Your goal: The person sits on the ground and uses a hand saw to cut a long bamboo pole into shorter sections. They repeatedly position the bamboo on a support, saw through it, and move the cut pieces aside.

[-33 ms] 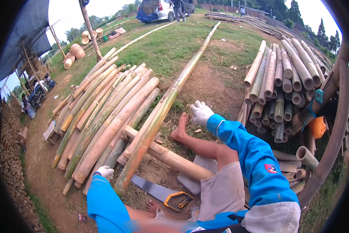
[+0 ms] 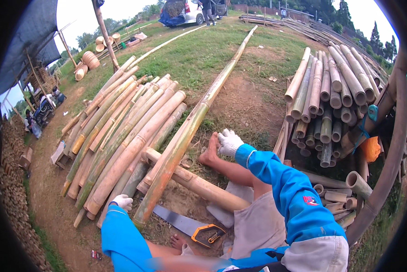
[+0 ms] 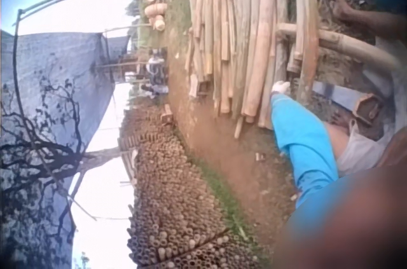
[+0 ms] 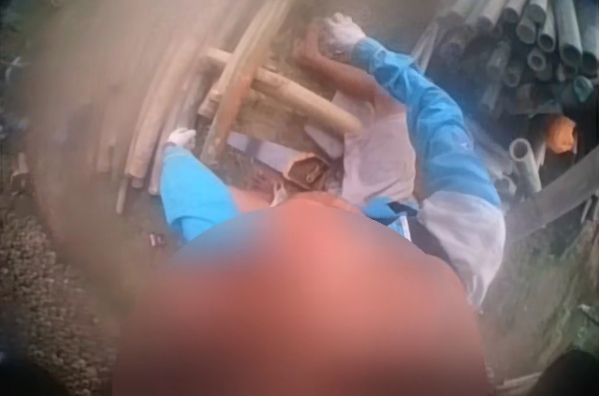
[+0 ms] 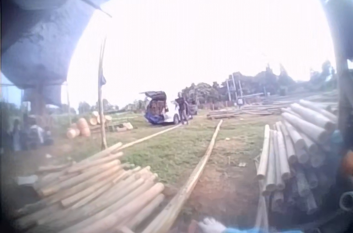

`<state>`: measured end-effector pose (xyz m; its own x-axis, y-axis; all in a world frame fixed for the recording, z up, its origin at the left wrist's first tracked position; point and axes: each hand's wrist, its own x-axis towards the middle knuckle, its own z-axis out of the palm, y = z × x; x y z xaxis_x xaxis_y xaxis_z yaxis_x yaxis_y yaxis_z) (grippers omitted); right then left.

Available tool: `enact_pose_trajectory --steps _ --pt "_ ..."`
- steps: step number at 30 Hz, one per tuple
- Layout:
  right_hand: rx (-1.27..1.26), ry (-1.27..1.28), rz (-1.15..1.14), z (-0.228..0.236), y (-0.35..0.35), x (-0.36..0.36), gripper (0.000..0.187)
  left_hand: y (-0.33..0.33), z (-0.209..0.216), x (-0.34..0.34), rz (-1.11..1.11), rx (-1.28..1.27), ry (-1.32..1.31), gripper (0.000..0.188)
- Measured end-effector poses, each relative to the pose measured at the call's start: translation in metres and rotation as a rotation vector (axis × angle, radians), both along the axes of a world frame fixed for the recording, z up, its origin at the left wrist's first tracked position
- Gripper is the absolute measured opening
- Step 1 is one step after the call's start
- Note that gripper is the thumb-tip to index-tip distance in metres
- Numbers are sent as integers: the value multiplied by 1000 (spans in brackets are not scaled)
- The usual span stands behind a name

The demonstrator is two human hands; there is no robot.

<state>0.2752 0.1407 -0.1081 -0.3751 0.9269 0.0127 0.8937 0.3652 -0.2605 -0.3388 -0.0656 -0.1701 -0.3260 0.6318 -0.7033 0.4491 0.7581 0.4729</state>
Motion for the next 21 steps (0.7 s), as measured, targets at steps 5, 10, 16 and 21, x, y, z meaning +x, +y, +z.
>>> enact_pose_trajectory --steps 5,10,16,21 --pt "-264 188 -197 -131 -93 -118 65 -2 -4 -2 14 -25 -4 86" --pt "-166 292 -203 -138 -121 -142 59 3 -13 -7 65 -51 -3 84" --pt "-234 207 -188 -131 -113 -139 59 16 -23 -9 8 -80 4 85" --pt "-177 235 -189 -134 -118 -142 58 29 -23 -1 -9 -38 -19 85"
